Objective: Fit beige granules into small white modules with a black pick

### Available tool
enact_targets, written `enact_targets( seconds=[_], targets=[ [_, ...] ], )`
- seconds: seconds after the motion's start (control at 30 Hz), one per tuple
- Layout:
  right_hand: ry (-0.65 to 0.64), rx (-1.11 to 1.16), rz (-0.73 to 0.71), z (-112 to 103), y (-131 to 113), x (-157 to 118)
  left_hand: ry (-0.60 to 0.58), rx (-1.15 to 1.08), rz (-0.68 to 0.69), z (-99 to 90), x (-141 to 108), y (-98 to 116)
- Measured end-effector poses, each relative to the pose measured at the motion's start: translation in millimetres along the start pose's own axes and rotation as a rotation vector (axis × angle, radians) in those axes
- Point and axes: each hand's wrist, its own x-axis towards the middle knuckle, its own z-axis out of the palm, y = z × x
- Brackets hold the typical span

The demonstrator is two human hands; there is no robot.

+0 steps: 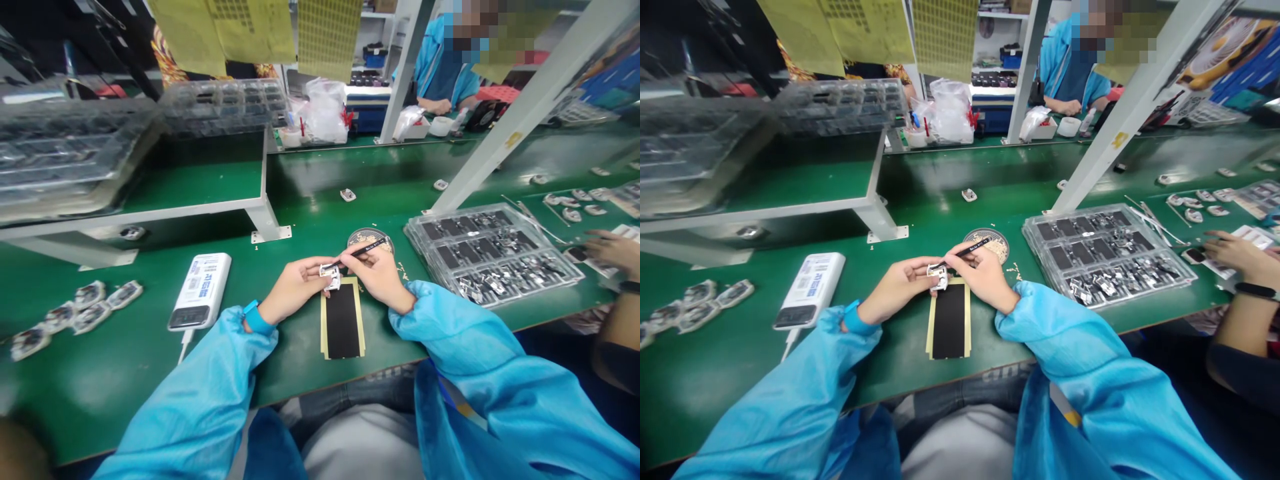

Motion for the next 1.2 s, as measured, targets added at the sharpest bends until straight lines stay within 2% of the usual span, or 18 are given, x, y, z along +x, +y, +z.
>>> enact_targets(
  seconds=[0.1, 0.23, 0.33, 0.4, 0.47, 0.53, 0.67, 0.7, 0.77, 0.8, 0.87, 1.03, 1.13, 1.2],
  targets=[
    [0.002, 0.021, 0.045, 0.0, 0.7, 1.4, 0.019, 0.088, 0.030, -1.9, 1.4, -7.7],
    [0.003, 0.002, 0.025, 2.3, -1.9, 3.0, 0.054, 0.315, 0.094, -4.9, 1.7, -16.6],
    [0.020, 0.011, 0.016, 1.0, -14.3, 0.3, 0.089, 0.391, 0.095, -7.4, 1.9, -15.7],
    [0.052, 0.025, -0.017, -7.1, -28.6, -3.8, 0.120, 0.402, 0.084, -9.5, 2.6, -11.1],
    [0.077, -0.006, -0.089, -25.0, -47.4, -9.7, 0.143, 0.433, 0.076, -11.8, 3.0, -5.5],
    [0.115, -0.150, -0.158, -54.3, -69.2, -16.5, 0.161, 0.479, 0.075, -13.5, 2.1, -0.6],
    [0.384, -0.819, -0.173, -132.1, -109.1, -31.4, 0.174, 0.477, 0.076, -13.3, -2.2, 5.0],
    [0.372, -0.971, -0.092, -149.7, -115.4, -36.8, 0.175, 0.452, 0.073, -12.5, -3.0, 5.8],
    [0.149, -1.142, 0.128, -176.3, -121.0, -50.9, 0.167, 0.374, 0.062, -10.4, -3.8, 6.9],
    [0.034, -1.165, 0.226, -184.9, -120.1, -59.1, 0.154, 0.317, 0.057, -9.2, -3.6, 7.0],
    [-0.077, -1.165, 0.309, -194.4, -112.5, -75.9, 0.121, 0.187, 0.049, -7.1, -2.5, 6.2],
    [-0.118, -1.202, 0.240, -202.9, -92.6, -97.4, 0.115, 0.062, 0.055, -2.2, 0.1, -0.9],
    [-0.182, -1.318, 0.194, -206.5, -99.2, -91.4, 0.097, 0.062, 0.040, 0.8, -1.2, -4.0],
    [-0.178, -1.366, 0.166, -200.3, -108.2, -82.1, 0.090, 0.080, 0.021, 2.3, -2.2, -4.8]
  ],
)
